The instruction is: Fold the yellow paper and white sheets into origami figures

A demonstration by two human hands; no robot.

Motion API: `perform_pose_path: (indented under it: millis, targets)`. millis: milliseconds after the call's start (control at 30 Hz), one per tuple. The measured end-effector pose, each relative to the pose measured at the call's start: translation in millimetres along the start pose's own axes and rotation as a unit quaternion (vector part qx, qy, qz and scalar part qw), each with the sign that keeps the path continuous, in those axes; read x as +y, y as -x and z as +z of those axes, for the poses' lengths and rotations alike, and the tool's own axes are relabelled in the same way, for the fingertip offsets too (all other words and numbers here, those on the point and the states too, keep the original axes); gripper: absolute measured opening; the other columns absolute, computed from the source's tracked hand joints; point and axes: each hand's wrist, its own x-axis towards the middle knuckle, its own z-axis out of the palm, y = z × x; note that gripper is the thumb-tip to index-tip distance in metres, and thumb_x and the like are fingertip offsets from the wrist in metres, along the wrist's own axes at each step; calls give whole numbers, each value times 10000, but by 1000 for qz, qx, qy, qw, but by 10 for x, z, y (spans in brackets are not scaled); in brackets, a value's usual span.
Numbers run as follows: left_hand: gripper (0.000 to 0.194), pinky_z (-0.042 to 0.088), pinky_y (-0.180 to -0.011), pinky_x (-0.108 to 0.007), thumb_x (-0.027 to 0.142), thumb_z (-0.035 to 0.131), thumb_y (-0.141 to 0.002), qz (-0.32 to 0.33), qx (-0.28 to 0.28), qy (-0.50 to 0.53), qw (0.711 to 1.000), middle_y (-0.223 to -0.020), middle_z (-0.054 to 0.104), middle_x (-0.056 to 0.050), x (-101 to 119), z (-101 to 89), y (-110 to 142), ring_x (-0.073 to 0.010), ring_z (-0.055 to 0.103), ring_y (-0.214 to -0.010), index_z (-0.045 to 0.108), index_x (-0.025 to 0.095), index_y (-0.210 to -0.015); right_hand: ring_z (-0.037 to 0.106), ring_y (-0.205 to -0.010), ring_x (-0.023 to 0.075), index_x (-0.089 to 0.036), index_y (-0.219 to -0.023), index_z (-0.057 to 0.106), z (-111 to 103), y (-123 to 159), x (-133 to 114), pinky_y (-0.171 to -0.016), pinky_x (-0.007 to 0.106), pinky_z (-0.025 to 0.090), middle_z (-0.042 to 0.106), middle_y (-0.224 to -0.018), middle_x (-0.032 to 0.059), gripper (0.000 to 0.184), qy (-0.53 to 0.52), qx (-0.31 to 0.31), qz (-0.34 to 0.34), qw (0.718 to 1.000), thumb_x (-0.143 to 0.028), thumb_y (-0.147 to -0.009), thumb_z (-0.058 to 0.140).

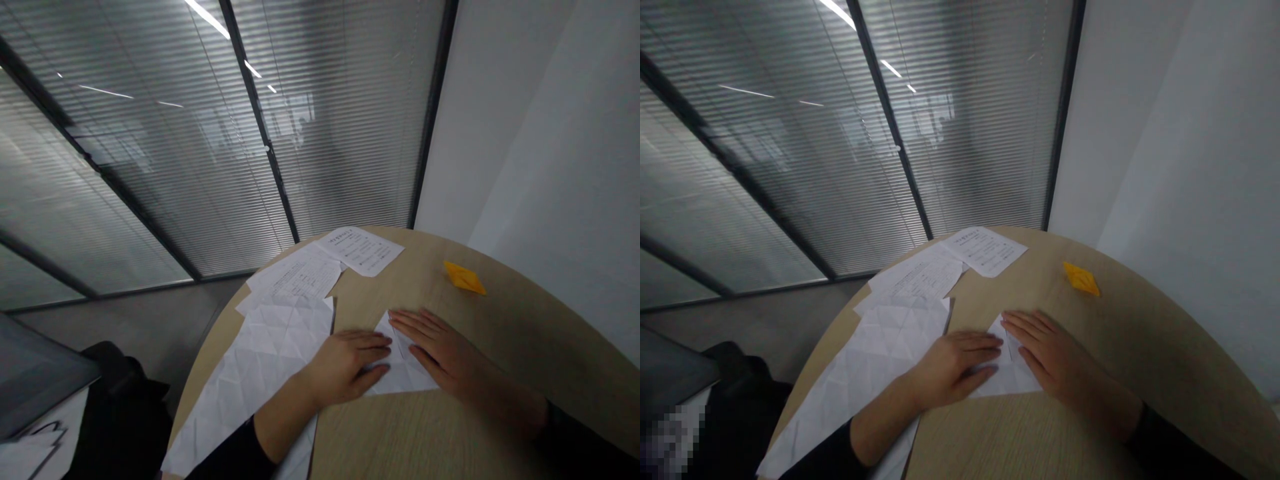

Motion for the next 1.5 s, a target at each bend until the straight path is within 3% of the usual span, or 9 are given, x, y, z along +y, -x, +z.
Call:
perform_pose_path:
  millis: [133, 300, 500, 633, 833, 1033, 1233, 1433, 1500]
  targets:
    - [342, 623, -1280, -478, 300, 578, -1231, 3, -4, -8, 1000, -1534, 820, -131, -2, 5, -2, -291, 796, -1440, 829, 165, -1420, 463, -1756, 251, -317, -1872, 402, 2, -9, -102, -1454, 543, 395, 495, -1894, 53, 739, -3, -56, -19, 998, -151, -1157, 488]
    - [355, 601, -1304, -485, 333, 643, -1190, 12, -7, -4, 1000, -1581, 789, -133, 4, 2, -1, -301, 778, -1471, 828, 172, -1446, 440, -1769, 285, -270, -1895, 347, -43, -53, -96, -1455, 562, 388, 455, -1911, 92, 794, 19, -66, -2, 998, -189, -1134, 560]
    - [565, 529, -1352, -565, 570, 834, -1036, -21, -22, 4, 1000, -1646, 741, -136, 29, 17, 33, -353, 762, -1490, 816, 223, -1481, 450, -1763, 322, -291, -1897, 340, -61, -61, -45, -1439, 616, 405, 451, -1910, 101, 778, 27, -62, 3, 998, -246, -1160, 587]
    - [705, 484, -1378, -588, 698, 864, -973, -32, -20, 7, 999, -1649, 735, -143, 18, 39, 57, -376, 746, -1507, 809, 227, -1495, 472, -1750, 347, -311, -1903, 325, -85, 91, -17, -1438, 625, 401, 443, -1913, 102, 851, 19, -63, -17, 998, -280, -1126, 672]
    - [596, 510, -1363, -571, 582, 845, -1003, -31, -23, 5, 999, -1644, 743, -121, 1, 23, 54, -353, 747, -1512, 807, 234, -1485, 548, -1692, 413, -312, -1898, 351, -167, 411, 17, -1416, 655, 431, 486, -1890, 114, 1029, -14, -72, -32, 997, -442, -1002, 840]
    - [477, 597, -1286, -550, 519, 785, -1067, -4, -11, -7, 1000, -1573, 796, -129, 20, -26, 32, -351, 793, -1444, 828, 206, -1425, 724, -1514, 384, -328, -1733, 643, -263, 460, -9, -1297, 621, 583, 722, -1698, 110, 709, -1, -34, -32, 999, -299, -1038, 780]
    - [293, 697, -1089, -472, 406, 642, -1169, -6, 9, 13, 1000, -1270, 912, -82, 31, -96, 8, -278, 882, -1195, 872, 233, -1223, 804, -1348, 371, -358, -1464, 830, -330, 431, -40, -1174, 605, 655, 843, -1494, 94, 376, -21, -19, -15, 999, -315, -1107, 721]
    - [334, 700, -917, -435, 340, 570, -1180, -56, 30, -5, 998, -1004, 888, -69, 19, -81, 19, -245, 859, -937, 847, 245, -1018, 826, -1122, 330, -309, -1311, 881, -303, 417, 40, -976, 507, 713, 871, -1224, 124, 315, -68, -16, 23, 997, -362, -1164, 607]
    - [312, 691, -912, -444, 350, 585, -1172, -79, 51, -3, 996, -971, 874, -68, 5, -69, 26, -251, 845, -921, 841, 242, -1030, 834, -1120, 331, -302, -1325, 874, -272, 433, 101, -986, 516, 718, 878, -1210, 122, 342, -66, -1, 45, 997, -344, -1182, 566]
